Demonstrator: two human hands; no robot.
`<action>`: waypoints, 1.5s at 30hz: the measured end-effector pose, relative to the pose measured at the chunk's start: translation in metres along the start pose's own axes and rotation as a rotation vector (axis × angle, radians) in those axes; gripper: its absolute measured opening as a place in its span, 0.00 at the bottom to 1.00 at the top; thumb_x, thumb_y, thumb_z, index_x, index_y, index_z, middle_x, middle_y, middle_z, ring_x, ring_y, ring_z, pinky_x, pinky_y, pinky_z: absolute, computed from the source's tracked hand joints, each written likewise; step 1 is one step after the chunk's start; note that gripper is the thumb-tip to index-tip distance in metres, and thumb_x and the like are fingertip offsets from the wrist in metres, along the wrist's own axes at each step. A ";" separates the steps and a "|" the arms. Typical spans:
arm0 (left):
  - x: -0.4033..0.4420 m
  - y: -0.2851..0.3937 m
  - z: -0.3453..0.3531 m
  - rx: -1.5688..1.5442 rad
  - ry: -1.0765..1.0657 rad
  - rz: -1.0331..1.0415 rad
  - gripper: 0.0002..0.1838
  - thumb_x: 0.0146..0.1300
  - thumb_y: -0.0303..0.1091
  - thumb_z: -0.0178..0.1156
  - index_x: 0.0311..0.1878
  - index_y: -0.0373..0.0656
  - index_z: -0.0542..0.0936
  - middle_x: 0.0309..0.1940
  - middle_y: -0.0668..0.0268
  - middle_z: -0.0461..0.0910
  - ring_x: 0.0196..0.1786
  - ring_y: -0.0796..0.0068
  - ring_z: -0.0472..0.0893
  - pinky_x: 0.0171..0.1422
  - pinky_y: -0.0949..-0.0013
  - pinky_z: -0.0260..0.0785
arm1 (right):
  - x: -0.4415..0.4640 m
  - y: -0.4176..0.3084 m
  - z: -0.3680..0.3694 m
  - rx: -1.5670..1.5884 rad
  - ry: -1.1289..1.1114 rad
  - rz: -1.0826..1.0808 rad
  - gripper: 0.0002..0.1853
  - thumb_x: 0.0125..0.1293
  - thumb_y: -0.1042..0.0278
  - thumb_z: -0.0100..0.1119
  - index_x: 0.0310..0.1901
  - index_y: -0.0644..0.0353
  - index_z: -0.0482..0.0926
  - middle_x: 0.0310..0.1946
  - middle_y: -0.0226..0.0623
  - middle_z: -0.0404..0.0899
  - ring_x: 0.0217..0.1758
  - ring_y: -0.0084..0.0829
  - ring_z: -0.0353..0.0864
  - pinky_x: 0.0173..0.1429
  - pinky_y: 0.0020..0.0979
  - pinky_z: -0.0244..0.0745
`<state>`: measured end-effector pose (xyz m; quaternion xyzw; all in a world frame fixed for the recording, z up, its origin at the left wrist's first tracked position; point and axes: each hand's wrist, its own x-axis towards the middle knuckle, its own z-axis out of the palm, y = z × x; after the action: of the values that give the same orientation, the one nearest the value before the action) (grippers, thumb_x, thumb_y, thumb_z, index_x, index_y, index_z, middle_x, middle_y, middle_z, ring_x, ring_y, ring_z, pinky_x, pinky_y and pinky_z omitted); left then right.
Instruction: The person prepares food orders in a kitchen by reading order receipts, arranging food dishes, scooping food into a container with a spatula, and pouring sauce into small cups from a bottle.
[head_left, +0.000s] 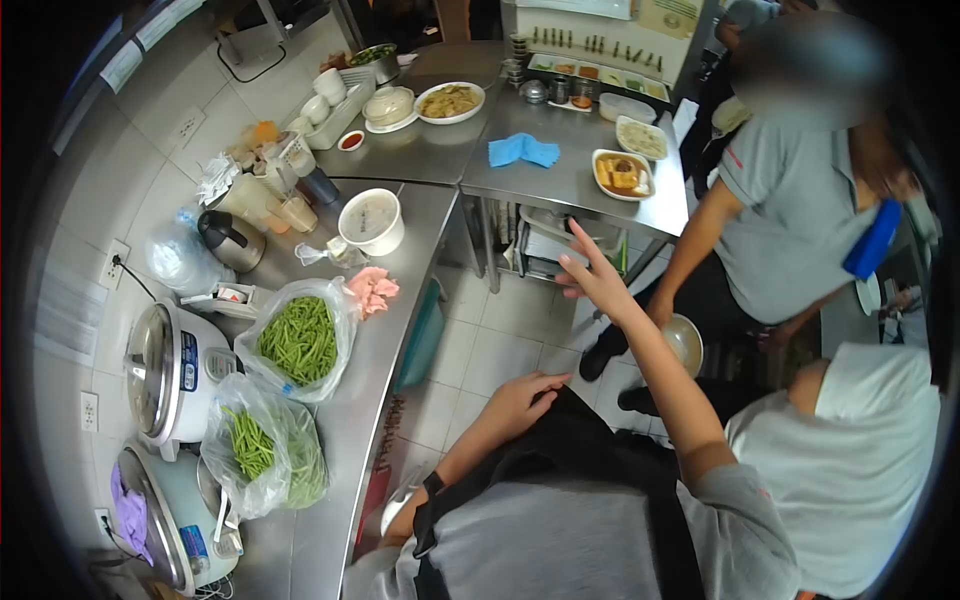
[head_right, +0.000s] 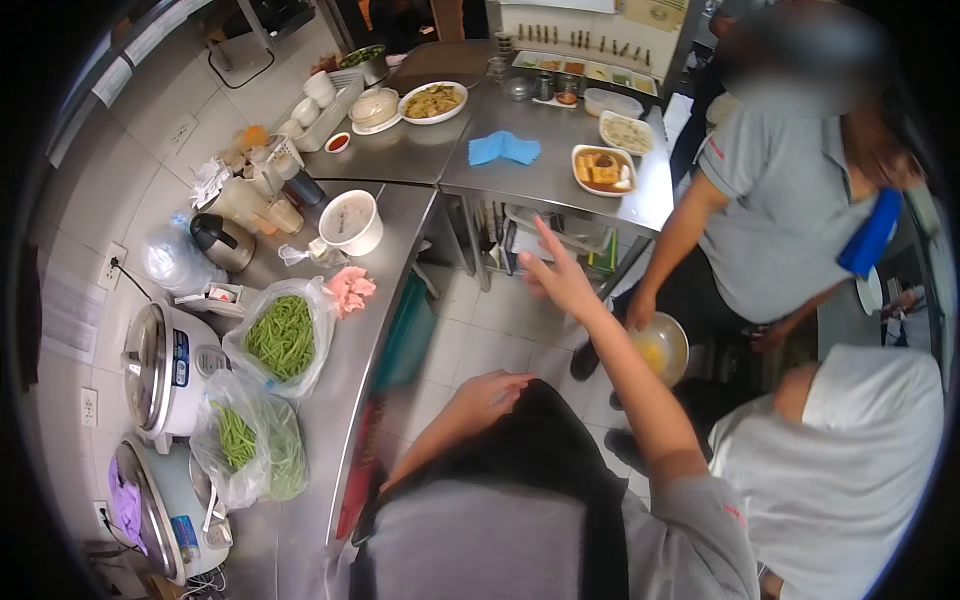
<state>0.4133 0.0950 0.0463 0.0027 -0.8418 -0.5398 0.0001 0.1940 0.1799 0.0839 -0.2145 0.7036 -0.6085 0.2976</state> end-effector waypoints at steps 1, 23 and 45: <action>0.000 -0.003 -0.012 -0.026 0.040 -0.044 0.19 0.63 0.29 0.55 0.58 0.48 0.77 0.44 0.59 0.80 0.45 0.60 0.80 0.51 0.64 0.71 | 0.038 0.006 0.003 -0.164 0.029 -0.123 0.33 0.66 0.58 0.58 0.71 0.42 0.57 0.64 0.53 0.63 0.49 0.41 0.79 0.51 0.36 0.76; 0.234 -0.093 -0.264 0.039 0.405 -0.252 0.18 0.61 0.23 0.57 0.56 0.44 0.78 0.42 0.57 0.83 0.45 0.63 0.82 0.51 0.68 0.71 | 0.559 0.077 -0.095 -1.240 0.370 -0.264 0.11 0.56 0.69 0.54 0.40 0.51 0.83 0.43 0.40 0.80 0.47 0.43 0.76 0.54 0.44 0.67; 0.402 -0.121 -0.232 -0.451 -0.025 -0.241 0.18 0.72 0.38 0.49 0.57 0.37 0.77 0.42 0.62 0.82 0.47 0.75 0.80 0.55 0.71 0.69 | 0.146 0.079 -0.234 -0.394 1.104 0.414 0.17 0.58 0.52 0.66 0.33 0.60 0.84 0.18 0.26 0.75 0.21 0.21 0.73 0.26 0.27 0.68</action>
<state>0.0128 -0.1683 0.0324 0.0964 -0.6937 -0.7099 -0.0742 -0.0672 0.2667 0.0028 0.2218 0.8799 -0.4181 -0.0433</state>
